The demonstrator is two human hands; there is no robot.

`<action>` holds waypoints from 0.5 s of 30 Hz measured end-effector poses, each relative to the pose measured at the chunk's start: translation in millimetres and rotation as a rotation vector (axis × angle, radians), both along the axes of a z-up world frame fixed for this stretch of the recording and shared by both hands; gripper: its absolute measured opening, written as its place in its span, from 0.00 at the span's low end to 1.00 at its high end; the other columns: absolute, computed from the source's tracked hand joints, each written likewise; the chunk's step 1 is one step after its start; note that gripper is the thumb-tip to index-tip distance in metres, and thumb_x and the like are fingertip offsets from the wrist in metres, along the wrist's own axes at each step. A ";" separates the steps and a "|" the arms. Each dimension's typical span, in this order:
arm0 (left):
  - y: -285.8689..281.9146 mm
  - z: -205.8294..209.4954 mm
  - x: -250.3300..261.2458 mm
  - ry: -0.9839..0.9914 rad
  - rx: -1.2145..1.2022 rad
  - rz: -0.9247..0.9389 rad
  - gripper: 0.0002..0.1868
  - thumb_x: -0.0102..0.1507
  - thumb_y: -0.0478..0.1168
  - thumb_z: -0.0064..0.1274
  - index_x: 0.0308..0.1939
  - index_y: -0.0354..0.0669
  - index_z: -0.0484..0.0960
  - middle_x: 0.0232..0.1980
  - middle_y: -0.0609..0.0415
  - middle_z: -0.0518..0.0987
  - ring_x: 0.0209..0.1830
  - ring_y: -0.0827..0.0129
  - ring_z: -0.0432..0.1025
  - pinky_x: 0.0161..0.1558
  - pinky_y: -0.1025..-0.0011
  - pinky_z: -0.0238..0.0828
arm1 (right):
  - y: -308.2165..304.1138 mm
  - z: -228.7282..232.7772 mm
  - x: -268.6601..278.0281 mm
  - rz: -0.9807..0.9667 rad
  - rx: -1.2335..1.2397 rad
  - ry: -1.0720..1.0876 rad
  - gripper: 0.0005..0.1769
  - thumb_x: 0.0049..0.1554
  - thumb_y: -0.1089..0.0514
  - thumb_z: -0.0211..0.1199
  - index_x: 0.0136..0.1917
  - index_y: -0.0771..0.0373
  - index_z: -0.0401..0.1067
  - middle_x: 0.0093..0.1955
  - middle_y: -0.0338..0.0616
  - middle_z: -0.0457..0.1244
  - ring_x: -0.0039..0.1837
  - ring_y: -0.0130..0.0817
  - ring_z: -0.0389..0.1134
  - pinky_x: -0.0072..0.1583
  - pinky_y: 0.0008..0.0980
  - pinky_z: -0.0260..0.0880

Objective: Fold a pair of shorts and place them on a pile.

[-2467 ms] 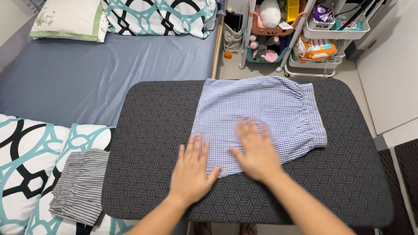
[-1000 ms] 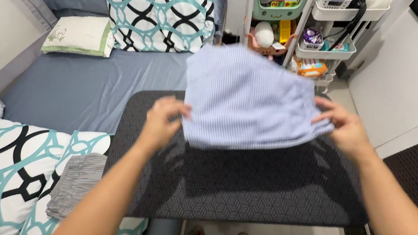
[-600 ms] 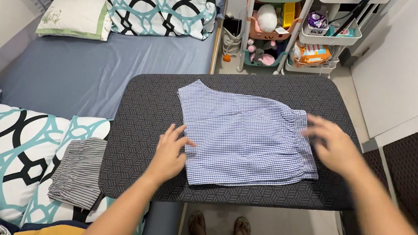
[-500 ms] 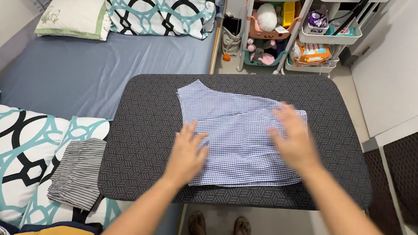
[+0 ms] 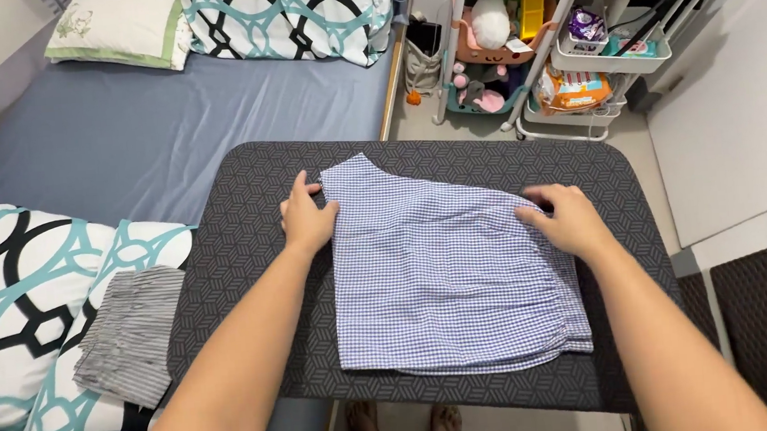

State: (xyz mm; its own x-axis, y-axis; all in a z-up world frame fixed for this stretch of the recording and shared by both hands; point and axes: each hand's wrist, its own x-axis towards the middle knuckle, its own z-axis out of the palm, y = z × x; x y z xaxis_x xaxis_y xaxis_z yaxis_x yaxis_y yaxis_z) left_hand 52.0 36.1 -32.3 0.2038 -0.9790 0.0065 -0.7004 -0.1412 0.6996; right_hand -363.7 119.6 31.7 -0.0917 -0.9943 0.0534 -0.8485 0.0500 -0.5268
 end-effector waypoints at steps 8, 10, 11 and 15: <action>-48.9 64.2 -54.5 -0.148 0.271 -0.006 0.23 0.56 0.43 0.62 0.56 0.52 0.82 0.66 0.51 0.73 0.70 0.50 0.61 0.66 0.46 0.57 | -11.0 -12.1 -33.8 -0.046 0.134 -0.060 0.16 0.53 0.52 0.71 0.54 0.59 0.81 0.48 0.44 0.72 0.48 0.36 0.72 0.53 0.34 0.71; -55.7 63.5 -52.2 -0.097 0.181 -0.003 0.14 0.56 0.42 0.62 0.46 0.53 0.87 0.61 0.53 0.77 0.66 0.52 0.65 0.62 0.47 0.61 | -11.3 -16.7 -36.0 -0.023 0.029 -0.089 0.16 0.53 0.55 0.71 0.54 0.59 0.80 0.48 0.41 0.70 0.48 0.35 0.70 0.53 0.34 0.70; -61.2 52.5 -48.2 0.089 0.100 -0.054 0.12 0.58 0.40 0.60 0.45 0.51 0.85 0.51 0.51 0.81 0.55 0.54 0.73 0.55 0.54 0.69 | -8.9 -17.1 -36.9 -0.047 0.022 -0.089 0.14 0.52 0.57 0.72 0.53 0.57 0.81 0.47 0.40 0.68 0.47 0.36 0.69 0.52 0.34 0.70; -22.8 81.0 -20.2 0.228 -0.150 -0.368 0.08 0.56 0.34 0.60 0.38 0.44 0.82 0.33 0.56 0.83 0.35 0.61 0.79 0.38 0.67 0.74 | -1.0 -7.8 -32.9 -0.092 -0.032 -0.178 0.12 0.48 0.61 0.72 0.47 0.54 0.83 0.45 0.37 0.64 0.48 0.32 0.69 0.52 0.32 0.71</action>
State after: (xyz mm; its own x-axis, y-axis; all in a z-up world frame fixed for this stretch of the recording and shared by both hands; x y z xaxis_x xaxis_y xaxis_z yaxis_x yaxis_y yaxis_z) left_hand 31.8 13.3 48.7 -0.1449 -0.9781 0.1494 -0.5109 0.2033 0.8353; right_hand -396.6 118.6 24.0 -0.1928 -0.9794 0.0594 -0.7347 0.1040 -0.6704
